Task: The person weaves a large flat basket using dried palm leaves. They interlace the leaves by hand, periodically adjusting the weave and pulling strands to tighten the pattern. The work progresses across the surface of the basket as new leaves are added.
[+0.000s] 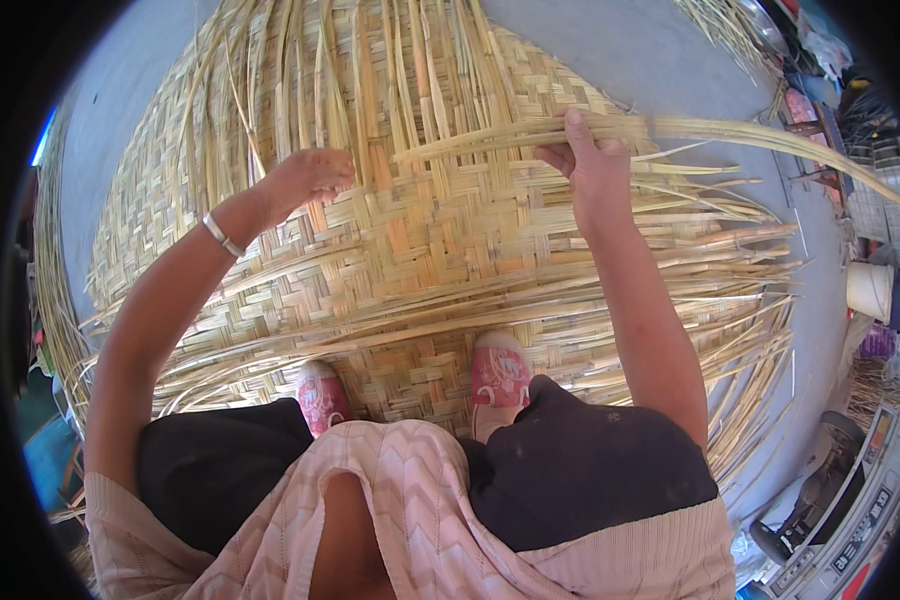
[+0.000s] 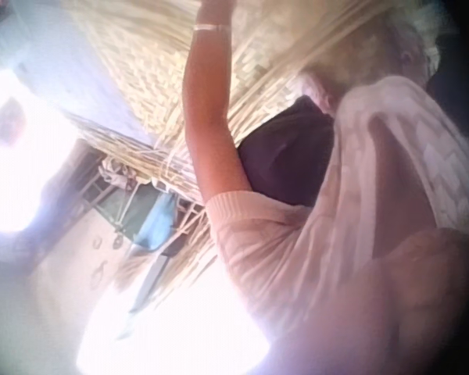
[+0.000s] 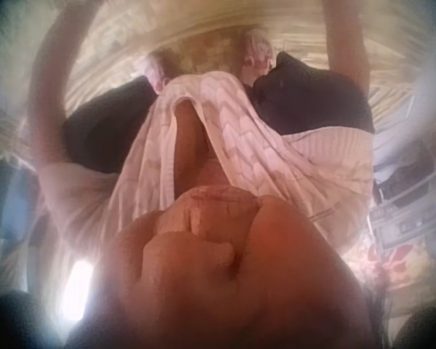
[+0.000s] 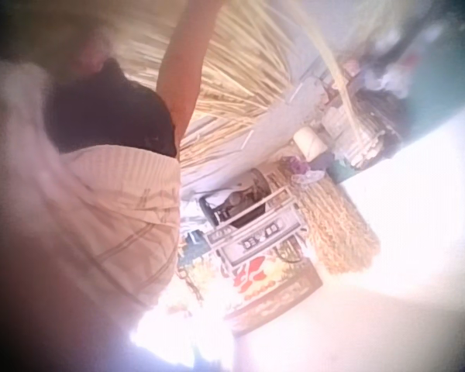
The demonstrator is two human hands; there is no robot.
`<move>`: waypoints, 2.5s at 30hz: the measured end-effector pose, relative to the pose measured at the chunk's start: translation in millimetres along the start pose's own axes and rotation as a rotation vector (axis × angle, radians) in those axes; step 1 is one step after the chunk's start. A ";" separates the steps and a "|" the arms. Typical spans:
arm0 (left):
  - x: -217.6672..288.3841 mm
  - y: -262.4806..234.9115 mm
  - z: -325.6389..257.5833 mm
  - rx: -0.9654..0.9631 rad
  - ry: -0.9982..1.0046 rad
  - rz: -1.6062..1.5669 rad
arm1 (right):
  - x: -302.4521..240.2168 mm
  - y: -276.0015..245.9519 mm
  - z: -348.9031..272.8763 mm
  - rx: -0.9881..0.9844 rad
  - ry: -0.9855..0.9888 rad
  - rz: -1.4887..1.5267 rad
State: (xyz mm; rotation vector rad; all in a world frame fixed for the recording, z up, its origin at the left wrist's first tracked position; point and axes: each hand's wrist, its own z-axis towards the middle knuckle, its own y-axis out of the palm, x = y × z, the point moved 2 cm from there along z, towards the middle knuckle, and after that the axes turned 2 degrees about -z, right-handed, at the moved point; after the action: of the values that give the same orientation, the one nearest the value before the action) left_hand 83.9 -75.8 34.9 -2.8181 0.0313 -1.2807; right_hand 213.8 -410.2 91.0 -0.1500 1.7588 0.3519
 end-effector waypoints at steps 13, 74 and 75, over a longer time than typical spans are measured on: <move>17.0 1.3 89.1 -0.019 0.229 0.961 | 31.4 -28.5 17.9 0.052 0.151 0.076; -27.0 63.5 32.4 0.002 0.562 1.867 | 130.8 -68.6 -49.1 0.101 0.574 0.089; -25.8 63.2 31.9 0.002 0.526 1.835 | 130.2 -67.7 -49.2 0.105 0.566 0.089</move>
State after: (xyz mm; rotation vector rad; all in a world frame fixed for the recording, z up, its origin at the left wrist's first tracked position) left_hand 91.0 -136.9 -8.6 -1.1090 1.8896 -1.1101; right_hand 159.1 -477.9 -37.0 -0.1008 2.3442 0.2973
